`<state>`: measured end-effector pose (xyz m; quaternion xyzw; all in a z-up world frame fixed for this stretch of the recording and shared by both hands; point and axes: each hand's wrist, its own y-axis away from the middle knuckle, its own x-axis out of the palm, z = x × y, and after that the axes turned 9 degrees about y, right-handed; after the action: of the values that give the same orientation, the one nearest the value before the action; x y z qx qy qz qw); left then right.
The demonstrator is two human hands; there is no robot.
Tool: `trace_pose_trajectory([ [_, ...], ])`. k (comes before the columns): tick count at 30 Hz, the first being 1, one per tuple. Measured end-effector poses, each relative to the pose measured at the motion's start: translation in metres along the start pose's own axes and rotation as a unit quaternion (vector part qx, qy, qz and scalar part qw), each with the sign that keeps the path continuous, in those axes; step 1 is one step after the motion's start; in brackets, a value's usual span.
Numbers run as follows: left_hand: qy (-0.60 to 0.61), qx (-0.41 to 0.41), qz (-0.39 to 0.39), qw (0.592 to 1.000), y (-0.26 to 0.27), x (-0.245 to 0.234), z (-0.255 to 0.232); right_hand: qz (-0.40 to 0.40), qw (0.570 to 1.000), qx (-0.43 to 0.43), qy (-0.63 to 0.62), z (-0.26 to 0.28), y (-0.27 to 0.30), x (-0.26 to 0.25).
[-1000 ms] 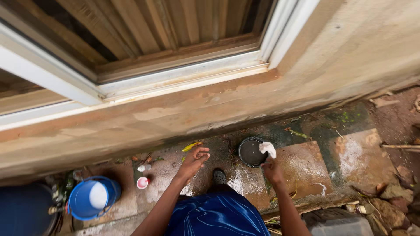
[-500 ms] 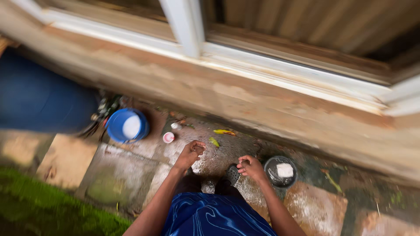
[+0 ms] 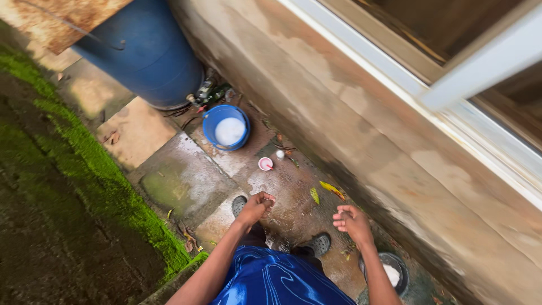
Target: The person wipes the white window frame and the glass with a white cloth, rinsing the cloth in a bucket of water. They then spray the glass with a cleaning solution from a bottle.
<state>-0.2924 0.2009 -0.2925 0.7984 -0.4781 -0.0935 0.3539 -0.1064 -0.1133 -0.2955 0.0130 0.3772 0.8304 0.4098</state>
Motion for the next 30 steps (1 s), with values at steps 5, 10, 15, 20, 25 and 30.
trace_pose_trajectory([
  [5, -0.007, 0.041, -0.01, 0.999, -0.022, -0.067, -0.022, 0.062, 0.997, 0.032, -0.014, 0.039, -0.013, 0.1],
  [10, -0.023, 0.079, -0.022, 0.996, -0.052, -0.123, -0.023, 0.112, 0.993, 0.026, -0.001, 0.059, -0.041, 0.163],
  [15, -0.1, 0.037, -0.034, 0.994, -0.087, -0.154, -0.033, 0.107, 0.992, 0.054, 0.029, 0.056, -0.08, 0.199],
  [20, -0.115, 0.025, -0.055, 0.992, -0.168, -0.172, 0.004, 0.092, 0.985, 0.096, 0.109, 0.017, -0.16, 0.239],
  [25, -0.078, -0.048, -0.088, 0.992, -0.276, -0.195, 0.096, 0.062, 0.979, 0.109, 0.159, -0.085, -0.291, 0.268],
  [30, -0.156, -0.11, -0.104, 0.976, -0.425, -0.208, 0.236, -0.026, 0.947, -0.013, 0.321, -0.149, -0.452, 0.289],
])
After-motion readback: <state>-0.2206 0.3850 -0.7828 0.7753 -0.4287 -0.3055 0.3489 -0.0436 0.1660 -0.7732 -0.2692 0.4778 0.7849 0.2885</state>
